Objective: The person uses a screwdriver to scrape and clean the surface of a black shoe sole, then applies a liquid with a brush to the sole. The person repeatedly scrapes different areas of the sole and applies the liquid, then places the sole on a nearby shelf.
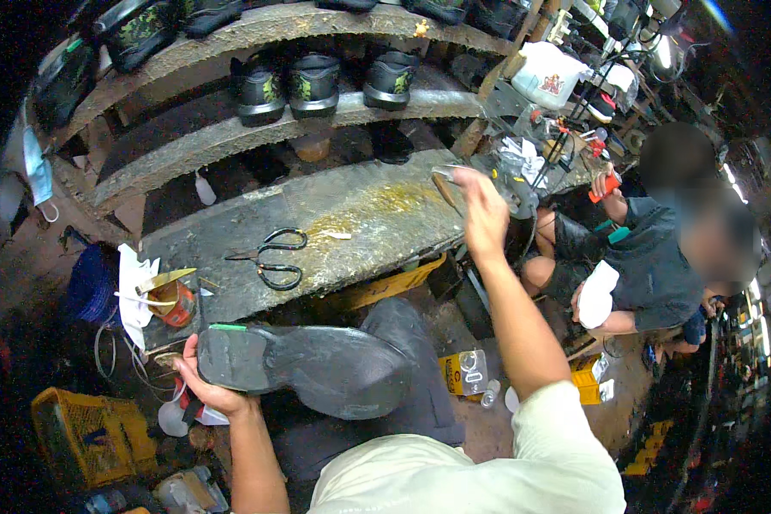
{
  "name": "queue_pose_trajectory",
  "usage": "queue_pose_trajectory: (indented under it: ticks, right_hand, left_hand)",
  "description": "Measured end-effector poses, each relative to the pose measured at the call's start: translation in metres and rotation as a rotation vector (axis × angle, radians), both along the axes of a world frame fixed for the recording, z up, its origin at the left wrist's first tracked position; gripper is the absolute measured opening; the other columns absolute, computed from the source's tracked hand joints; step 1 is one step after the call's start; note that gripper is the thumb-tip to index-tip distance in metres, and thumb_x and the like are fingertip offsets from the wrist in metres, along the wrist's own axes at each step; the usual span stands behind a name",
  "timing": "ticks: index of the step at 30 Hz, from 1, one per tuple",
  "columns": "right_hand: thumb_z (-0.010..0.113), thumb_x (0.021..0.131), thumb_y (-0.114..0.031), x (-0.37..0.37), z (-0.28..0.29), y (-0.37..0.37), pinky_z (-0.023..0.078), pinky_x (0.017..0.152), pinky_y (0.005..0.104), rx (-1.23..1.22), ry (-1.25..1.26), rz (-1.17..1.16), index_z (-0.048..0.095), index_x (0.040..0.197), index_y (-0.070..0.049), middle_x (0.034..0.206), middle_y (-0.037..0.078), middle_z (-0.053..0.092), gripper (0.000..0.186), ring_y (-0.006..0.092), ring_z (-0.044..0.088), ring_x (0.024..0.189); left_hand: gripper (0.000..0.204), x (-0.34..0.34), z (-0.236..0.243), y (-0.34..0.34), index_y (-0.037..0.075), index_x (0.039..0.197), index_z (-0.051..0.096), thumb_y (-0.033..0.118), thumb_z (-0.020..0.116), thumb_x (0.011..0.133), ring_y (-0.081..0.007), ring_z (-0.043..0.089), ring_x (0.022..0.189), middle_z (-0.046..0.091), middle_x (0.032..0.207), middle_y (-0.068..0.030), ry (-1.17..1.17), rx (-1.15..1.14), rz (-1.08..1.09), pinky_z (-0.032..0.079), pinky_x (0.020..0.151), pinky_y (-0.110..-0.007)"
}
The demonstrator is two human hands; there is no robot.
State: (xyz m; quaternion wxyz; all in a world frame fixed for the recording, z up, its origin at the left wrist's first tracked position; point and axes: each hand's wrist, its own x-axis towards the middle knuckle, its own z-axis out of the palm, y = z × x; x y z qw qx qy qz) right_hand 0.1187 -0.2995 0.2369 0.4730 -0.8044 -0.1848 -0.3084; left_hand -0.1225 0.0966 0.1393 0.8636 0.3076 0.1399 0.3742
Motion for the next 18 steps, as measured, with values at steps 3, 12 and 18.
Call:
queue_pose_trajectory:
  ticks: [3, 12, 18]
  right_hand:
    - [0.082, 0.082, -0.055, 0.100, 0.050, 0.079, 0.040, 0.115, 0.0462, 0.001, 0.095, -0.203, 0.045, 0.149, 0.002, 0.149, 0.026, 0.050, 0.095, 0.0389, 0.049, 0.138]
    - [0.092, 0.071, -0.045, 0.203, 0.078, 0.123, 0.040, 0.116, 0.0460, 0.261, 0.266, -0.246, 0.010, 0.161, 0.003, 0.149, 0.032, 0.047, 0.131, 0.0389, 0.050, 0.138]
    - [0.069, 0.091, -0.051, 0.082, 0.051, 0.023, 0.049, 0.104, 0.0542, 1.128, 0.455, 0.390, 0.053, 0.140, -0.006, 0.138, 0.017, 0.061, 0.068, 0.0357, 0.060, 0.123]
  left_hand:
    - [0.054, -0.023, 0.000, 0.006, 0.005, 0.125, 0.054, 0.052, 0.035, 0.109, -0.0259, 0.065, 0.100, 0.065, 0.109, -0.0129, 0.042, 0.067, 0.129, 0.054, 0.090, -0.044]
    - [0.053, -0.109, -0.026, 0.009, 0.008, 0.126, 0.057, 0.052, 0.031, 0.110, -0.0241, 0.057, 0.122, 0.059, 0.130, -0.0089, 0.408, 0.302, 0.454, 0.045, 0.106, -0.043]
    - [0.053, -0.119, -0.051, 0.016, 0.008, 0.128, 0.057, 0.050, 0.031, 0.110, -0.0268, 0.059, 0.118, 0.060, 0.127, -0.0097, 0.517, -0.002, 0.404, 0.047, 0.105, -0.044]
